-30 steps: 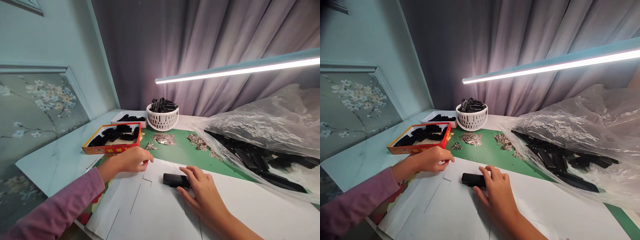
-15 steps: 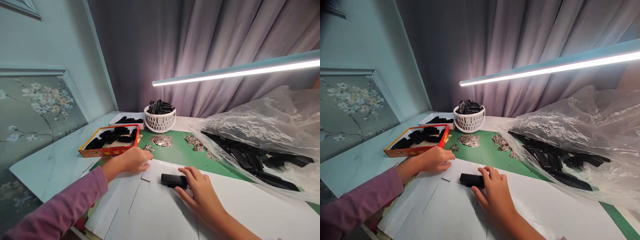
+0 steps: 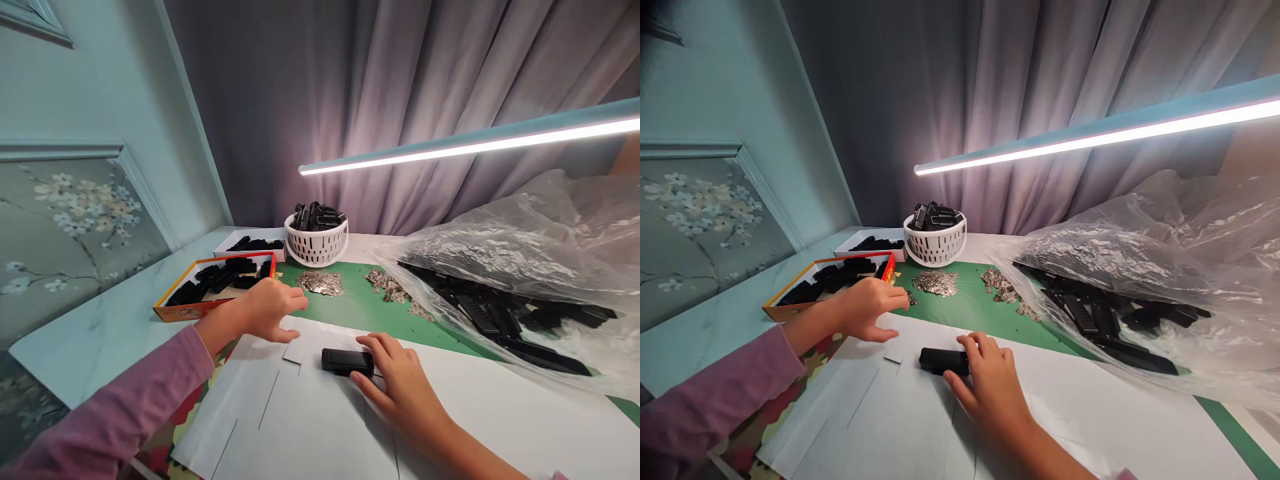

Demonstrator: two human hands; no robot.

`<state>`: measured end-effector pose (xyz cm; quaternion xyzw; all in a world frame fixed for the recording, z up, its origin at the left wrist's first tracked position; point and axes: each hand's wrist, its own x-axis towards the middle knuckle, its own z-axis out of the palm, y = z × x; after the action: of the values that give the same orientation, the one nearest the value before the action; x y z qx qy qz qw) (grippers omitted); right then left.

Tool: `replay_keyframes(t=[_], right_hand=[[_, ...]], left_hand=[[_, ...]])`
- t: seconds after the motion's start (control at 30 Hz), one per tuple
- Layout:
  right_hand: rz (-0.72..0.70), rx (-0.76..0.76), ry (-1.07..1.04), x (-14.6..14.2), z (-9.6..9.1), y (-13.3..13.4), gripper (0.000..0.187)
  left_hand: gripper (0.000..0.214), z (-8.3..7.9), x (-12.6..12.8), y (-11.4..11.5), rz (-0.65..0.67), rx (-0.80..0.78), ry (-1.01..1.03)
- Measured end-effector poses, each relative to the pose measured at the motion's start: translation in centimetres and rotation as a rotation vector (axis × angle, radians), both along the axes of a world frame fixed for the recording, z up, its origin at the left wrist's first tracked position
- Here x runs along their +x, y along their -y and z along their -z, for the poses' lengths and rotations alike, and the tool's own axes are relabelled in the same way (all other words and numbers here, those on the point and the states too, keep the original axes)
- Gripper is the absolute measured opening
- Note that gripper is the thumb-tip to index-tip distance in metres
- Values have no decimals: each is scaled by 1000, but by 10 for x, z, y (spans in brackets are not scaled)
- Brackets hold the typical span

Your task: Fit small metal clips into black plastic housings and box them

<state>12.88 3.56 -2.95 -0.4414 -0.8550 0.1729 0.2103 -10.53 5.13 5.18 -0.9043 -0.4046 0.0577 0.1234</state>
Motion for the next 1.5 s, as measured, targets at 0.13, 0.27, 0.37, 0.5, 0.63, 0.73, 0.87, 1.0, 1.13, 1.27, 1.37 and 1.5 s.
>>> replay_keyframes(t=[0.13, 0.27, 0.37, 0.5, 0.63, 0.73, 0.87, 1.0, 1.13, 1.27, 1.37, 1.5], right_hand=[[-2, -6, 0, -1, 0, -1, 31], [-11, 14, 7, 0, 1, -1, 32], [-15, 24, 7, 1, 2, -2, 31], [7, 35, 7, 1, 1, -2, 30], [24, 48, 17, 1, 1, -2, 31], [26, 59, 8, 2, 2, -2, 32], [45, 33, -5, 2, 0, -1, 31], [44, 13, -26, 1, -1, -2, 31], [65, 22, -28, 1, 1, -3, 29], [73, 70, -20, 0, 1, -3, 29], [73, 100, -4, 0, 1, -3, 29], [70, 134, -12, 1, 7, -3, 28]], left_hand=[[43, 11, 2, 7, 73, -68, 19], [24, 16, 1, 2, 72, -64, 68], [30, 2, -1, -9, 0, 12, 140], [40, -11, 5, -10, -1, 7, 180], [52, 5, 15, 1, 109, -124, 125], [37, 12, 16, 0, 79, -120, 134], [33, -6, 9, -9, -105, 13, 241], [37, -16, 4, -4, -132, -100, 286], [44, 5, 3, 8, -115, -277, 259], [41, 22, 1, 9, -161, -308, 266], [41, 24, 1, 5, -155, -307, 274], [46, 25, 2, 1, -128, -298, 274]])
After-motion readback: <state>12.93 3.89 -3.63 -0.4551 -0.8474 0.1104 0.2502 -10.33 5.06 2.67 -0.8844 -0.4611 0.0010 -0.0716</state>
